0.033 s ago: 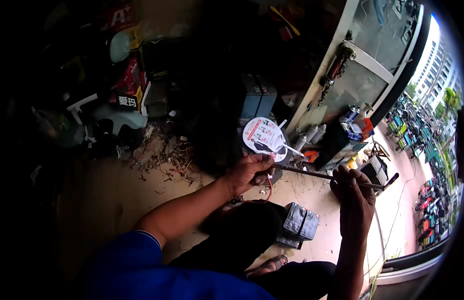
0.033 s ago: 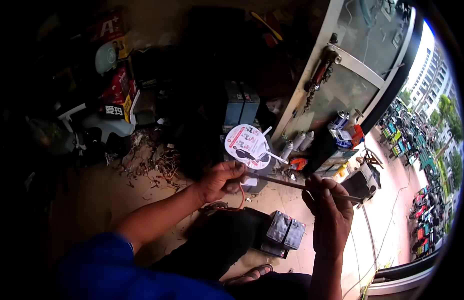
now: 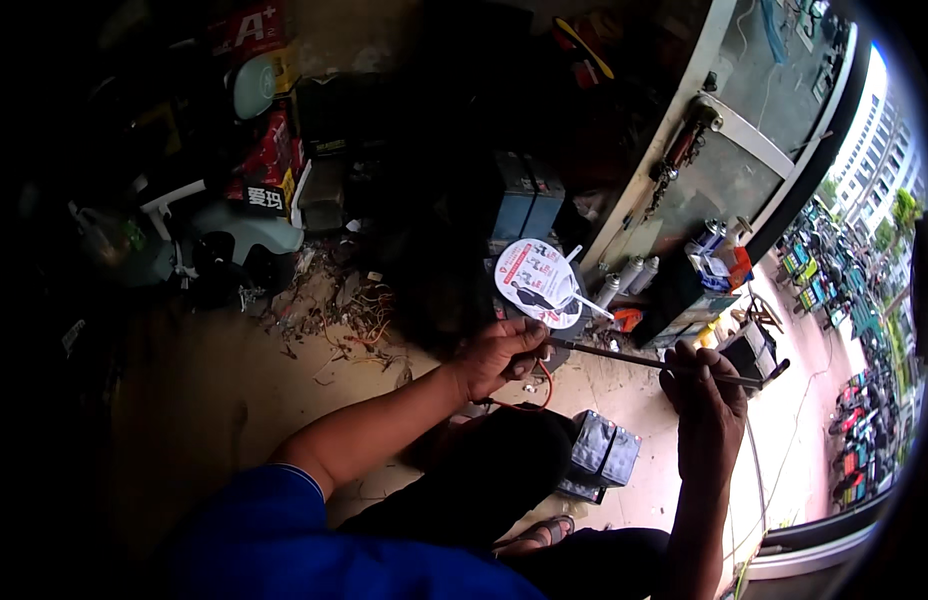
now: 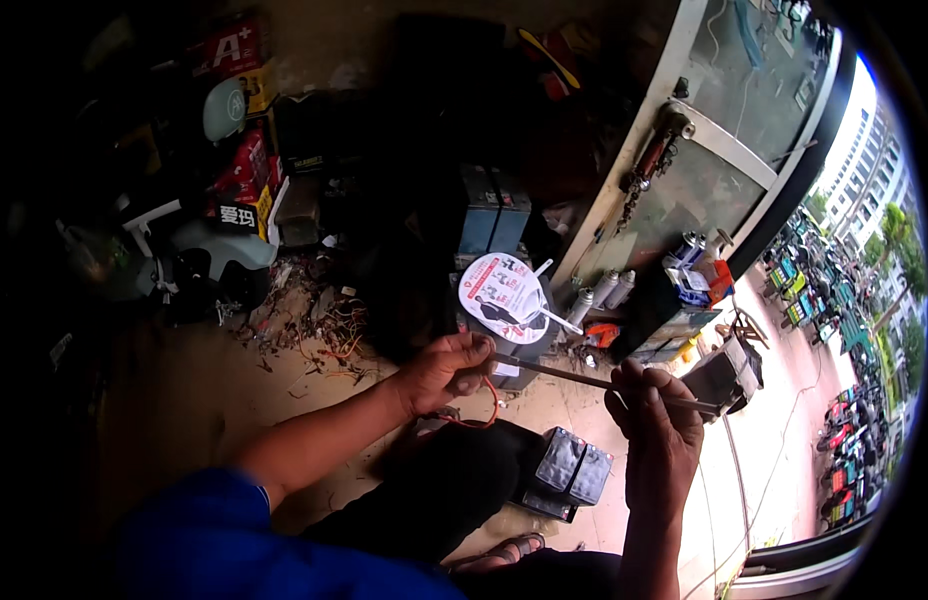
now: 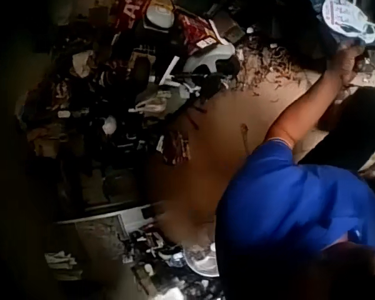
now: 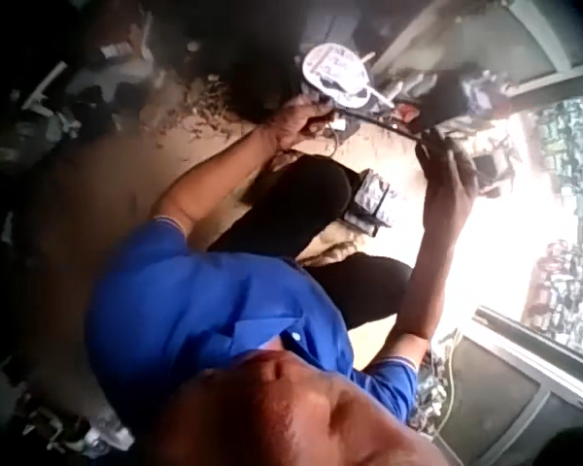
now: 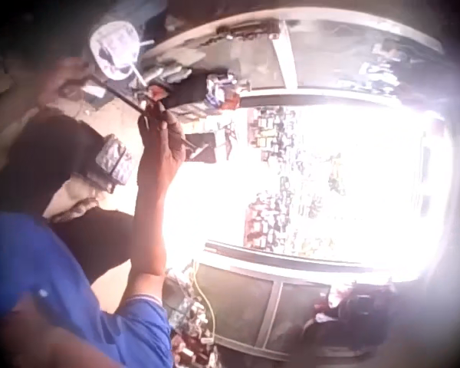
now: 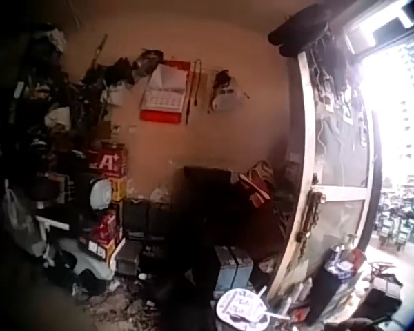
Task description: The person uses a T-handle wrench and a screwdriver to work on a set of batteries, connecting wires and placing the batteries into a battery box.
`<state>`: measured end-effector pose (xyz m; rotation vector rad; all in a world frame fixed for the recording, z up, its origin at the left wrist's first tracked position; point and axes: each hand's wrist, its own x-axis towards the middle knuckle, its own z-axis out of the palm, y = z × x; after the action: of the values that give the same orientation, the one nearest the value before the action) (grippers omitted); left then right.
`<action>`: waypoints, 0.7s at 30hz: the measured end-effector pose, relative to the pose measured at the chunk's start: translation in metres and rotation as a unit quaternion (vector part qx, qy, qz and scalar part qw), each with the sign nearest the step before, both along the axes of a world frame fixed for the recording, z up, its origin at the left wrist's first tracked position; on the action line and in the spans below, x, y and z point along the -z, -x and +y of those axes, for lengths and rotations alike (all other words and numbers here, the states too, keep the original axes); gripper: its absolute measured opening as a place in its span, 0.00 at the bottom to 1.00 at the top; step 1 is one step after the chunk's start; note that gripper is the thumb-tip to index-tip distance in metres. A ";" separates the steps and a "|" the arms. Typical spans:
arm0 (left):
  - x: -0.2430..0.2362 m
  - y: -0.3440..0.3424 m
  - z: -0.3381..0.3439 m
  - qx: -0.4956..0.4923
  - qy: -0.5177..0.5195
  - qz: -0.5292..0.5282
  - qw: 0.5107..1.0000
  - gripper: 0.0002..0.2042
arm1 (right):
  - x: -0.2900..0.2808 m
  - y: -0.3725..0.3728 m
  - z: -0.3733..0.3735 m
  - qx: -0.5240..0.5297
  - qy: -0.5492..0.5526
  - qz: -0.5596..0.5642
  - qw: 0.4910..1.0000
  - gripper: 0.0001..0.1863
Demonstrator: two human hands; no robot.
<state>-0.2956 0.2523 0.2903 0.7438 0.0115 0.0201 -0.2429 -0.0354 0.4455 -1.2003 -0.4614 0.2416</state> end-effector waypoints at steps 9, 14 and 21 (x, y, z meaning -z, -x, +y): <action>0.094 0.023 0.052 -0.111 -0.036 0.082 0.990 0.06 | 0.045 -0.033 0.006 -0.008 -0.023 0.031 0.999 0.19; 0.199 0.037 0.113 -0.150 -0.082 0.354 0.920 0.03 | 0.038 -0.046 -0.036 0.068 -0.024 -0.013 0.997 0.19; 0.153 0.051 0.291 -0.134 -0.501 0.537 0.666 0.47 | 0.056 -0.061 -0.087 0.171 -0.043 0.011 0.984 0.18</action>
<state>-0.3463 0.5431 0.1375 1.7753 1.3646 -0.1517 -0.1820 -0.1222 0.3895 -1.1695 -0.2368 -0.0607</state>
